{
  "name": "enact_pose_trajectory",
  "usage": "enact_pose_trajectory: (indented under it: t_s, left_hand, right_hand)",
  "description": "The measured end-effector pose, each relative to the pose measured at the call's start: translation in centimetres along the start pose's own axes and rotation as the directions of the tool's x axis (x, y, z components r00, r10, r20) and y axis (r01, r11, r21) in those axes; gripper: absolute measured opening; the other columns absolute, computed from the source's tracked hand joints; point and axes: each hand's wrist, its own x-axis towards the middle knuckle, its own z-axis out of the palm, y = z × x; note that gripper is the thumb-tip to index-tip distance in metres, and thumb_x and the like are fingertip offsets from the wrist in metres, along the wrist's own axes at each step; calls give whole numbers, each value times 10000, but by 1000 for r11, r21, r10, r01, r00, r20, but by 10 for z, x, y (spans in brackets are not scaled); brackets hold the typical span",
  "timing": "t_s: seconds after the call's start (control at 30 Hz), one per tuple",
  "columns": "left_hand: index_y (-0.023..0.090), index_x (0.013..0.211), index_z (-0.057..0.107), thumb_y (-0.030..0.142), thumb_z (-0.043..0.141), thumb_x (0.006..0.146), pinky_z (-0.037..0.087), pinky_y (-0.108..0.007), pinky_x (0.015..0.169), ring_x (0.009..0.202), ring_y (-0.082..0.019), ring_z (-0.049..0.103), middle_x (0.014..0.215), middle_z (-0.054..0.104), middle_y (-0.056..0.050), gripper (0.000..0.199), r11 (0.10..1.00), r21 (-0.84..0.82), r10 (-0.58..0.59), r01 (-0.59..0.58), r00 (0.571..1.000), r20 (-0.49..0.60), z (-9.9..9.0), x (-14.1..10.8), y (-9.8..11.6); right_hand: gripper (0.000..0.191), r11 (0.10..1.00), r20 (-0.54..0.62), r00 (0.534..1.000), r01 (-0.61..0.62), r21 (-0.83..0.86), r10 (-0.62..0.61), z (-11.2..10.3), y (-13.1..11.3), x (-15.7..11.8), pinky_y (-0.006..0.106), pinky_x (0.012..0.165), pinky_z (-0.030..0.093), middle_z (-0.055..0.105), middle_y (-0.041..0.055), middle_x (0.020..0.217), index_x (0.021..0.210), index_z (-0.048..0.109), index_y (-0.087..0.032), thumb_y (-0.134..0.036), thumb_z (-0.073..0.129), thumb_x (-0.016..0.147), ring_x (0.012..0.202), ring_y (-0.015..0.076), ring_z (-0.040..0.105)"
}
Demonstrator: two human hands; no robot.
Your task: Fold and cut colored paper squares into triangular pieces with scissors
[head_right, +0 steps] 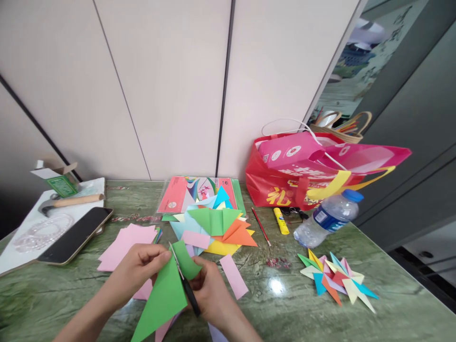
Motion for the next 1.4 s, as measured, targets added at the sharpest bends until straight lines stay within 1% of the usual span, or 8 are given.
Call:
enact_pose_trajectory:
  t_s: [0.5,0.6,0.7,0.77,0.93,1.17,1.27,1.4]
  left_hand:
    - [205,510,256,392,376,815,190,-219,434,469,-84,234,500,227,69,377,965,220,142,-141,990,12,-2,3,-7]
    - [184,491,341,351,417,801,196,-214,433,480,-87,264,507,266,61,360,948,269,150,-167,985,82,3,2,-8]
    - [154,498,499,322,462,783,247,-194,412,457,-90,358,477,385,50,333,929,324,138,-181,979,152,12,2,-13]
    - [152,545,581,305,464,781,301,-187,398,414,-98,434,453,477,43,304,913,366,131,-180,979,155,15,4,-18]
    - [186,709,645,290,477,757,457,-250,616,653,-188,614,683,684,-26,203,830,550,234,-93,953,-192,-30,18,-34]
    - [38,1156,477,231,437,765,327,-509,909,1162,-412,390,1187,504,-273,438,641,651,336,408,613,-715,-151,3,-76]
    - [12,1204,428,271,464,769,310,-600,850,1175,-490,314,1237,421,-319,508,566,600,297,565,539,-788,-164,-1,-96]
    - [54,1202,437,331,413,816,345,-590,789,1066,-455,444,1107,538,-277,475,493,588,221,641,561,-798,-160,6,-111]
  right_hand:
    - [295,973,-348,927,67,-222,-143,-18,8,10,197,343,346,481,-78,383,668,565,-152,-286,774,508,311,90,431]
    - [303,952,-481,827,201,-232,-291,-23,2,10,214,417,396,518,-66,460,752,543,-168,-324,734,576,388,103,483]
    - [306,859,-629,591,412,-304,-505,-27,0,10,243,510,454,578,-42,560,868,501,-193,-351,673,671,502,135,561]
    - [284,795,-601,525,459,-397,-603,-32,2,11,270,625,483,619,-12,676,961,485,-204,-354,603,750,641,152,605]
    - [289,732,-499,568,310,-607,-654,-48,13,21,344,790,466,644,74,900,993,485,-196,-369,556,773,868,209,611]
    - [300,763,-492,660,197,-615,-567,-67,24,35,383,774,443,656,77,828,877,589,-176,-319,682,629,789,258,609]
    - [328,803,-493,701,192,-565,-515,-69,29,42,387,782,450,659,68,824,870,599,-181,-310,710,589,797,258,612]
    - [391,882,-489,768,205,-424,-414,-68,35,49,388,713,501,669,86,878,897,565,-184,-334,726,574,783,257,640]
